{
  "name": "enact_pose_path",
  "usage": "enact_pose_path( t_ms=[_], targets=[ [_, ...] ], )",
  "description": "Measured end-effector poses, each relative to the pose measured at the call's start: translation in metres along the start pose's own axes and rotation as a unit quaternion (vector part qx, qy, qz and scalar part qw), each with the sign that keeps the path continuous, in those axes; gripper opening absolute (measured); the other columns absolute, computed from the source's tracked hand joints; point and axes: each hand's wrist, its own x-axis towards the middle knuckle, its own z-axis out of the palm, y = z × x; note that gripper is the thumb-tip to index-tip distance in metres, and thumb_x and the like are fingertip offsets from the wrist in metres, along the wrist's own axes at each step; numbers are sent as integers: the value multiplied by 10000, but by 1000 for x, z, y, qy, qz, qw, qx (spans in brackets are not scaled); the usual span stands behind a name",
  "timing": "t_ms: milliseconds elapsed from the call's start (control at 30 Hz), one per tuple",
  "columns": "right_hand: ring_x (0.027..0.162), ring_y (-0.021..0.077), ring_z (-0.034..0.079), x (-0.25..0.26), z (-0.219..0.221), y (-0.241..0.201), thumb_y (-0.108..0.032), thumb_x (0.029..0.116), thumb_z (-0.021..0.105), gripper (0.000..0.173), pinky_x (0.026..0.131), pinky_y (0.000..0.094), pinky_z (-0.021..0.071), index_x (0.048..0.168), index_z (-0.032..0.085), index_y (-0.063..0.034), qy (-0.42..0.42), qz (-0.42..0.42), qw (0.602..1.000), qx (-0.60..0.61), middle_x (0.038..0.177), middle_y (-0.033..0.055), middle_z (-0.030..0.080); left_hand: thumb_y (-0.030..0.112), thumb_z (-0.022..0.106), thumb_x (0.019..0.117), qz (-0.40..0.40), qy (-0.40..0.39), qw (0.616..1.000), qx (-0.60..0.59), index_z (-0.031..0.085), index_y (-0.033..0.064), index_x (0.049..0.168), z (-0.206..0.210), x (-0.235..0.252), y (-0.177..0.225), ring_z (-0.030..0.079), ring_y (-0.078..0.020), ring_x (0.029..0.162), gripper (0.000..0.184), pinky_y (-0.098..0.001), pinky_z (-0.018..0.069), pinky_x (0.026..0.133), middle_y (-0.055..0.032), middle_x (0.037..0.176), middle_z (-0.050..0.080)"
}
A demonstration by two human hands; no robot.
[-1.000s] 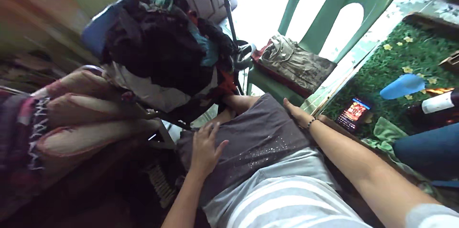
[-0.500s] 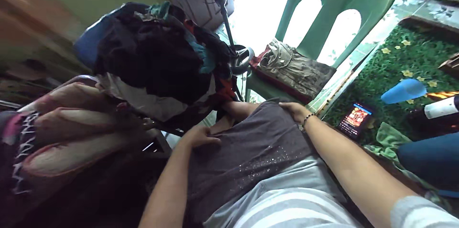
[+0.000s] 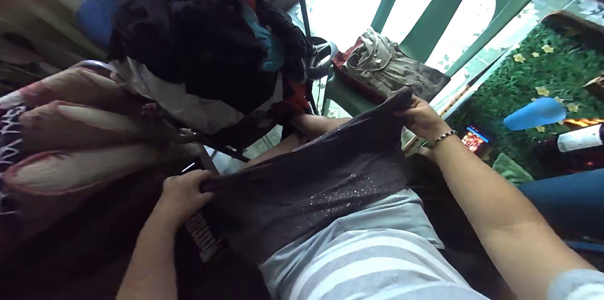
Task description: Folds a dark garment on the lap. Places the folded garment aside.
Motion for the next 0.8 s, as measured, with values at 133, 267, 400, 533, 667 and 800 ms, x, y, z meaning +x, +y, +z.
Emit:
enact_pose_path(
  t_ms=[133, 267, 400, 533, 667, 800],
  targets=[
    [924, 147, 705, -35, -3, -5, 123, 855, 637, 283, 883, 369, 597, 1025, 642, -104, -9, -22, 1000, -1, 990, 30, 739, 10, 736, 768, 52, 153, 987, -14, 691, -37, 1052, 22, -51, -3, 666, -470, 934, 291, -709, 467, 861, -251, 1030, 688],
    [1060, 227, 693, -66, -16, -1, -200, 854, 791, 150, 1004, 411, 545, 786, 660, -175, -57, -52, 996, -39, 1026, 52, 740, 46, 684, 752, 40, 204, 978, -2, 675, -44, 1033, 47, -89, 14, 645, -490, 973, 295, -699, 444, 873, -267, 1073, 669],
    [1095, 191, 667, -78, -32, 5, -129, 897, 670, 149, 949, 369, 553, 756, 656, -176, -77, -44, 990, -113, 1121, 43, 725, 61, 667, 779, 3, 238, 971, -9, 661, -76, 984, 70, -111, 24, 623, -517, 1012, 246, -695, 420, 923, -302, 1079, 650],
    [1107, 169, 654, -81, -34, 6, -38, 843, 637, 178, 931, 350, 549, 708, 606, -150, -74, -40, 977, -195, 1151, 44, 710, 54, 677, 769, -24, 253, 967, -13, 658, -78, 963, 84, -121, 31, 610, -523, 1046, 236, -682, 424, 928, -310, 1095, 640],
    [1171, 190, 627, -83, -33, 8, 43, 844, 579, 209, 966, 389, 537, 710, 605, -115, -66, -47, 966, -246, 1222, 56, 686, 28, 682, 768, -51, 282, 958, -19, 655, -86, 959, 89, -126, 35, 595, -530, 1073, 224, -664, 431, 947, -320, 1108, 629],
    [1184, 196, 634, -87, -34, 15, -4, 878, 540, 195, 990, 402, 531, 739, 645, -91, -47, -37, 944, -324, 1234, 64, 698, -4, 678, 773, -80, 279, 957, -6, 672, -64, 963, 104, -128, 36, 598, -514, 1100, 199, -665, 452, 942, -312, 1135, 627]
  ],
)
